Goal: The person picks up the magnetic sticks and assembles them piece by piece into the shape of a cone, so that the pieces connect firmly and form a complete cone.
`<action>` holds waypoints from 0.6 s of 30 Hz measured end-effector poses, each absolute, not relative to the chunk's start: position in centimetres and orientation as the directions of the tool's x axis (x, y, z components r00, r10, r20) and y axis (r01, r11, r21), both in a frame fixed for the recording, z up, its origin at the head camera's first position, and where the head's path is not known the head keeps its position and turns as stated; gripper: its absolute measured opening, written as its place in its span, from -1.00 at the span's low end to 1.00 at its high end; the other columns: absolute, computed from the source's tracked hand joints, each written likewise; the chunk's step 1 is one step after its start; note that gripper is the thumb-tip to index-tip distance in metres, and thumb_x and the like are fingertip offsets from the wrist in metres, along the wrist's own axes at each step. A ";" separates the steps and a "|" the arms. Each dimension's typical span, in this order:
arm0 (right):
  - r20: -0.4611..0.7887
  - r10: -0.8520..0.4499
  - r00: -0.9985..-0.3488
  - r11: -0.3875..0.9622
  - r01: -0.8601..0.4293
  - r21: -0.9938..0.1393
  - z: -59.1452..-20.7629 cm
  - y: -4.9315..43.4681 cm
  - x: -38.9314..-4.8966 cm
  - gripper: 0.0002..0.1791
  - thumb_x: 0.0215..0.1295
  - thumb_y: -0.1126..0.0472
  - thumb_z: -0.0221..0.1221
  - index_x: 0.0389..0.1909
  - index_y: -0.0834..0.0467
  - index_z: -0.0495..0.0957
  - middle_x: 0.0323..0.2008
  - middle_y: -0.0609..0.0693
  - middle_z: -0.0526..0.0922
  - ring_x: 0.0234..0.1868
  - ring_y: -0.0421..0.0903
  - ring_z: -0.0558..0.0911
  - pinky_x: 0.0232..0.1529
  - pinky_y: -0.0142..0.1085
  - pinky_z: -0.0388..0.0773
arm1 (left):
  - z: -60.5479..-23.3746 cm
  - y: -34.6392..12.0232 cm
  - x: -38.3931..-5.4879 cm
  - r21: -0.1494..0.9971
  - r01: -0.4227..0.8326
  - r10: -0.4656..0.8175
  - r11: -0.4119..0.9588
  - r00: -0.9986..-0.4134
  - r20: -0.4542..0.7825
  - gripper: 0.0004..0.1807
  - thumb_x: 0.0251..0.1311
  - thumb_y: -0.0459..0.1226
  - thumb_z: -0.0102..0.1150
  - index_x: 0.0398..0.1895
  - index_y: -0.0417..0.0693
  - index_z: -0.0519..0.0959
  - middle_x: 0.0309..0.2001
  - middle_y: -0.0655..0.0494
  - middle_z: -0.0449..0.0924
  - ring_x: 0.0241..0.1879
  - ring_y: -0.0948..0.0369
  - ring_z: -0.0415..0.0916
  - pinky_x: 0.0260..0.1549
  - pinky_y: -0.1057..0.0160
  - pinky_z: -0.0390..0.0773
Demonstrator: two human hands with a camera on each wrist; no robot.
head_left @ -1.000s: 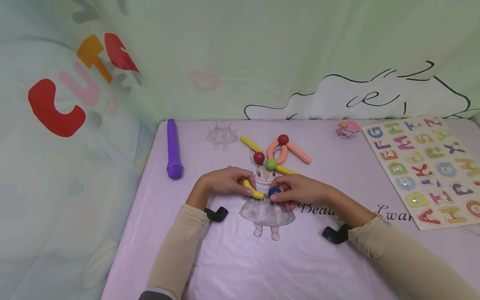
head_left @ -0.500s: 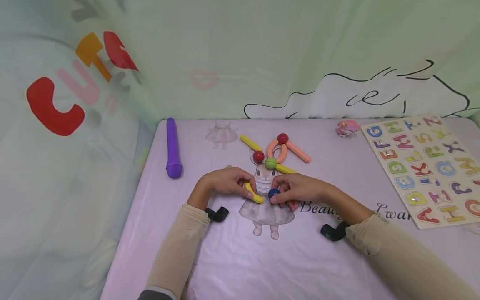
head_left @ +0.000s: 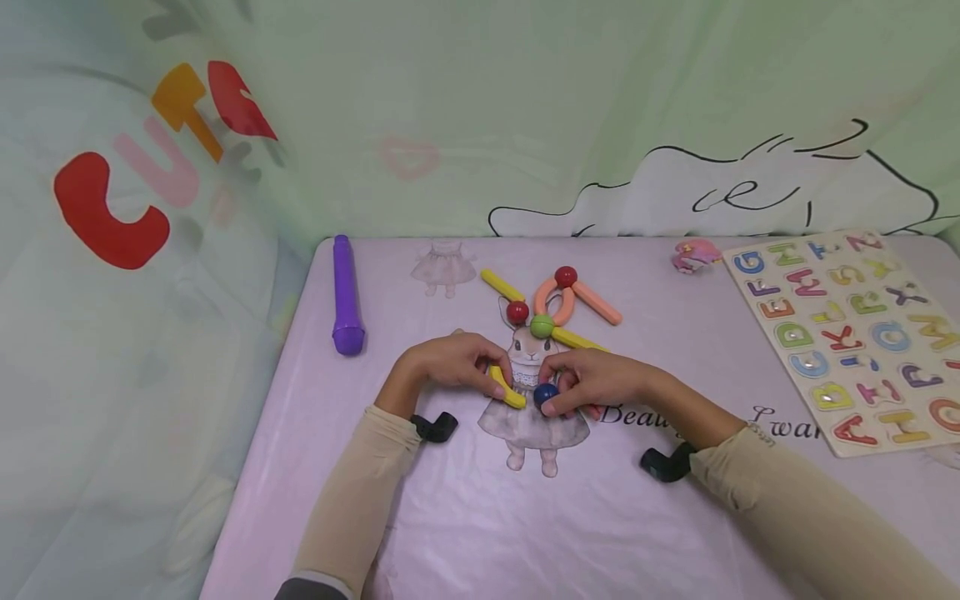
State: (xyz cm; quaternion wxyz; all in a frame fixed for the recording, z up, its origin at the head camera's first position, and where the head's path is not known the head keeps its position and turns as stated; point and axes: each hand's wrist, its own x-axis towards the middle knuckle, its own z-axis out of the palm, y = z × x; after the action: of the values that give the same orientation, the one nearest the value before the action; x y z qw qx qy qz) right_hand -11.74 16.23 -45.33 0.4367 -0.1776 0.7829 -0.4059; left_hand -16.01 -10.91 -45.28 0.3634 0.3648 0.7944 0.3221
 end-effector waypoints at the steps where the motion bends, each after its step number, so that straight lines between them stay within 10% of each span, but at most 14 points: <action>1: -0.537 -0.636 -0.554 0.604 0.076 -0.793 -45.3 16.2 -11.7 -0.54 0.21 -0.08 0.44 -0.01 0.05 0.53 -0.55 0.00 0.65 -0.69 -0.16 0.51 -0.56 -0.39 0.45 | -45.3 -10.9 -16.0 0.776 0.348 0.814 0.526 -0.470 -0.341 -0.89 0.20 -0.11 0.45 -0.23 0.25 0.72 -0.47 0.28 0.51 -0.43 0.29 0.38 -0.39 0.34 0.31; 18: -0.508 -0.678 -0.531 0.576 0.045 -0.816 -45.3 16.4 -11.8 -0.58 0.13 0.05 0.51 -0.02 0.02 0.62 -0.53 -0.06 0.54 -0.57 -0.14 0.51 -0.55 -0.41 0.41 | -44.7 -10.5 -15.6 0.747 0.385 0.803 0.542 -0.500 -0.325 -0.81 0.06 -0.16 0.56 -0.26 0.21 0.74 -0.34 0.28 0.53 -0.35 0.30 0.37 -0.32 0.37 0.30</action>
State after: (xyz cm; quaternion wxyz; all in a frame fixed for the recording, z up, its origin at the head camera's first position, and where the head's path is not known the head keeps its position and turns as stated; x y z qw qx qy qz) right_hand -11.79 16.43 -45.29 0.4385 -0.2050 0.7719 -0.4122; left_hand -15.64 -10.53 -44.69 0.3399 0.3668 0.8097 0.3071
